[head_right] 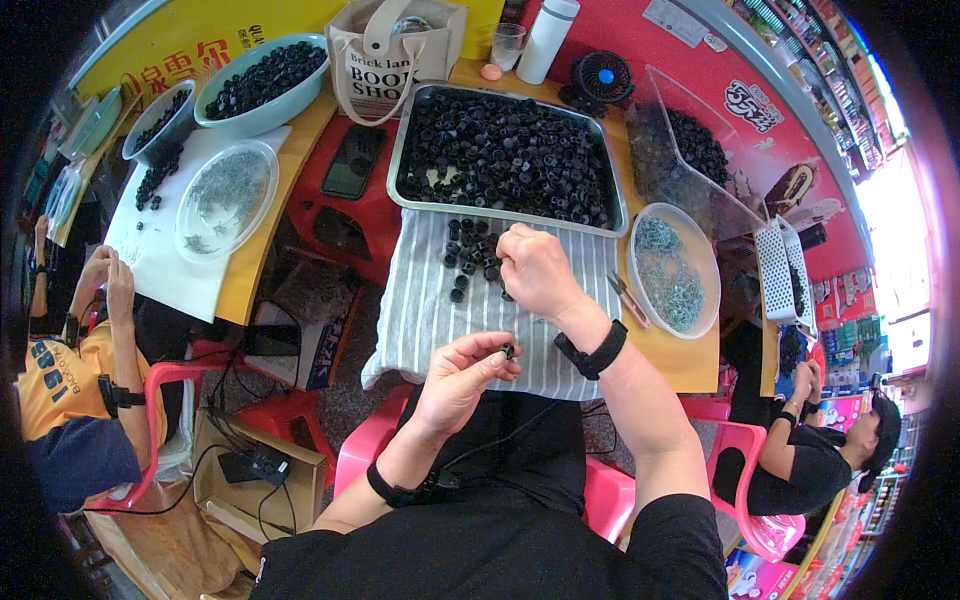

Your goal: The recorder is sorting small black plastic or rubber components from a central tray into piles and containers on a workspace shared with other workers.

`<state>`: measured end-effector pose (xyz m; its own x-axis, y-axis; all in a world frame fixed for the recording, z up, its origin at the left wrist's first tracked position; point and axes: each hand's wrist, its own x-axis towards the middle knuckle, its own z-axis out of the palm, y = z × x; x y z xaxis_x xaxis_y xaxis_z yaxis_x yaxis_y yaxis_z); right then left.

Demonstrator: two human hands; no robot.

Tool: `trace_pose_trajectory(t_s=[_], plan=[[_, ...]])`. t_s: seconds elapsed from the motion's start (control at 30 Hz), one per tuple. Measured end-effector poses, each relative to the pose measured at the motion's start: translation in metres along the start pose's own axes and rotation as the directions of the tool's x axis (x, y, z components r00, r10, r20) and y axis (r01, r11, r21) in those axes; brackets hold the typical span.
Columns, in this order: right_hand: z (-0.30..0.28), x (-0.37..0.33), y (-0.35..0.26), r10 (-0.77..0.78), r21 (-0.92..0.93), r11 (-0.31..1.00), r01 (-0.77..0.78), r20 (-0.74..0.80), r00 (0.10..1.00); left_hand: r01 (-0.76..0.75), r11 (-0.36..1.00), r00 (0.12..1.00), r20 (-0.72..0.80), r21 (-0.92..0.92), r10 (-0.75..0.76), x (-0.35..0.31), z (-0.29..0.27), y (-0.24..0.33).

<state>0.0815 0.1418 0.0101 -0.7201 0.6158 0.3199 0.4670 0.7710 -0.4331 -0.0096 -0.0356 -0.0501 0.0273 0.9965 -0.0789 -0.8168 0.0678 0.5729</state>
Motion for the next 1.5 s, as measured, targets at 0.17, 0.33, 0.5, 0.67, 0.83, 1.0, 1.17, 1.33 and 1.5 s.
trace_pose_trajectory(t_s=[0.17,0.33,0.5,0.67,0.83,1.0,1.17,1.33,1.5], plan=[[0.004,-0.002,0.003,0.013,0.020,1.000,-0.012,-0.036,0.999,-0.002,1.000,1.000,0.000,-0.006,0.002,0.000,0.000,0.000],[-0.001,-0.007,-0.009,-0.038,-0.222,0.975,0.029,-0.037,0.999,0.008,1.000,1.000,0.010,0.009,-0.008,0.003,0.003,0.000],[0.012,-0.009,-0.001,-0.057,-0.282,0.958,0.049,-0.021,0.998,0.017,0.998,0.998,-0.065,0.065,-0.012,0.001,0.009,0.005],[-0.010,-0.013,-0.005,0.001,-0.011,1.000,-0.003,-0.204,0.979,-0.019,0.999,0.999,-0.041,0.048,0.021,0.000,0.002,0.005],[-0.065,-0.066,-0.027,0.083,-0.035,0.996,-0.083,-0.012,0.996,-0.021,0.999,1.000,0.001,0.049,0.021,0.002,0.005,0.006],[-0.048,-0.116,-0.028,0.295,-0.523,0.827,-0.206,0.092,0.951,-0.031,0.993,1.000,-0.005,0.111,0.031,0.001,0.010,0.005],[-0.029,-0.129,-0.049,0.227,-0.606,0.769,-0.205,-0.042,0.973,-0.028,0.992,1.000,-0.008,0.127,0.030,0.001,0.006,0.009],[-0.014,-0.153,-0.028,0.102,-0.404,0.902,-0.154,-0.148,0.984,0.030,0.999,0.995,-0.101,0.043,-0.026,-0.001,0.014,0.014],[-0.038,-0.164,-0.015,0.221,0.148,0.973,-0.177,-0.381,0.898,0.088,0.995,0.994,-0.053,-0.053,-0.090,0.010,0.028,-0.002]])
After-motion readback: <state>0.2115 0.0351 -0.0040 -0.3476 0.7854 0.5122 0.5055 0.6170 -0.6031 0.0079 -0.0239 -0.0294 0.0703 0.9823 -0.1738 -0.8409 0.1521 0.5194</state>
